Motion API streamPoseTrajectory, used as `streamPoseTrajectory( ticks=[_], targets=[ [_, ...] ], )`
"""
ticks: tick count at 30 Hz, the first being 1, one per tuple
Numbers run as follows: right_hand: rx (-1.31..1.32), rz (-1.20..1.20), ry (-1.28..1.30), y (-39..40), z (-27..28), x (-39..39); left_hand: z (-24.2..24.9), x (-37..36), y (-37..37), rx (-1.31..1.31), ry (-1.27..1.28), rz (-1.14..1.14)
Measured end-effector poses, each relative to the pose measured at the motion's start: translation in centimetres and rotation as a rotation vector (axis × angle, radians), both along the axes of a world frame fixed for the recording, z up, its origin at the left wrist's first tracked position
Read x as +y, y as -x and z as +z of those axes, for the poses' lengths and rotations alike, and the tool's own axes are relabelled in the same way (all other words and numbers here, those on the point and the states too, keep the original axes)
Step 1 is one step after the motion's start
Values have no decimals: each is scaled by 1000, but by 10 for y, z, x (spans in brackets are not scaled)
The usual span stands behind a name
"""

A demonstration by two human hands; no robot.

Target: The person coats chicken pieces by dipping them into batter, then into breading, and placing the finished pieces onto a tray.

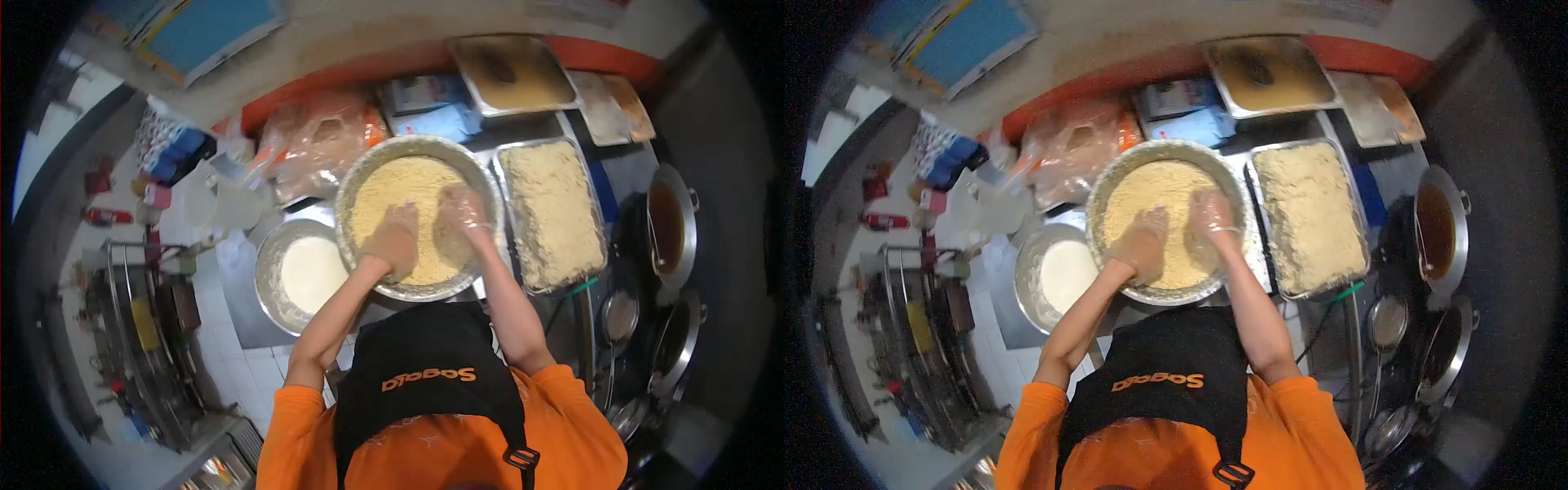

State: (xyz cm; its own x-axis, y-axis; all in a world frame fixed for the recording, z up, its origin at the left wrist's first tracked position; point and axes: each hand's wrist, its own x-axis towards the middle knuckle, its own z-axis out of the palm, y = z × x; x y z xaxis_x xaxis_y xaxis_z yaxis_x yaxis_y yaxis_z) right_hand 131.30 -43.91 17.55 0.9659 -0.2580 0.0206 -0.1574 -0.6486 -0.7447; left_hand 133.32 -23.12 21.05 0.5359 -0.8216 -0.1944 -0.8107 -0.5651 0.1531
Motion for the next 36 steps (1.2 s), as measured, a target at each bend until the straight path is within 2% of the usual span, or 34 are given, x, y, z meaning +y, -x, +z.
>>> streamPoseTrajectory(
  ticks=[1,2,3,4,5,6,7,8,11,13,14,16,17,19,21,23,25,28,30,31,33,34,35,36],
  targets=[
    [-8,-45,13,-2,2,7,4,-5,-6,32,-35,36],
    [180,9,47,-2,4,15,9,-7,-11,67,-71,75],
    [369,61,70,-4,8,23,2,6,-14,-31,103,88],
    [437,74,7,-6,13,31,-7,20,-17,-126,279,100],
    [508,93,-66,-7,17,40,23,24,-13,46,294,217],
    [542,117,-95,-9,20,49,63,29,-6,222,295,341],
    [575,148,-124,-10,20,55,78,38,-2,289,354,375],
    [572,128,-131,-10,16,59,86,46,0,351,416,416],
    [443,142,-126,-15,10,68,91,70,15,326,535,494],
    [346,93,-360,-14,8,61,89,84,20,271,623,471],
    [346,102,-361,-10,5,59,91,88,22,225,705,433],
    [82,-40,-1178,2,-2,50,105,90,30,266,715,482],
    [83,-35,-1177,6,18,42,110,90,33,311,725,523],
    [255,-288,-990,13,85,17,104,99,35,318,752,549],
    [142,-255,-1098,17,66,-20,101,108,36,329,781,564],
    [196,-219,-963,31,106,-63,100,114,38,335,757,588],
    [21,-420,-1056,42,92,-100,101,120,39,361,767,593],
    [27,-565,-976,63,65,-171,103,130,37,378,738,613],
    [67,-490,-742,77,54,-209,108,133,35,359,686,641],
    [60,-498,-738,78,63,-213,117,128,33,362,689,631],
    [288,-577,40,81,96,-213,137,121,30,500,533,820],
    [256,-601,157,84,100,-215,133,122,28,500,533,815],
    [256,-603,155,84,101,-217,127,127,25,416,550,777],
    [252,-634,271,83,101,-219,122,131,22,331,564,743]
  ],
)
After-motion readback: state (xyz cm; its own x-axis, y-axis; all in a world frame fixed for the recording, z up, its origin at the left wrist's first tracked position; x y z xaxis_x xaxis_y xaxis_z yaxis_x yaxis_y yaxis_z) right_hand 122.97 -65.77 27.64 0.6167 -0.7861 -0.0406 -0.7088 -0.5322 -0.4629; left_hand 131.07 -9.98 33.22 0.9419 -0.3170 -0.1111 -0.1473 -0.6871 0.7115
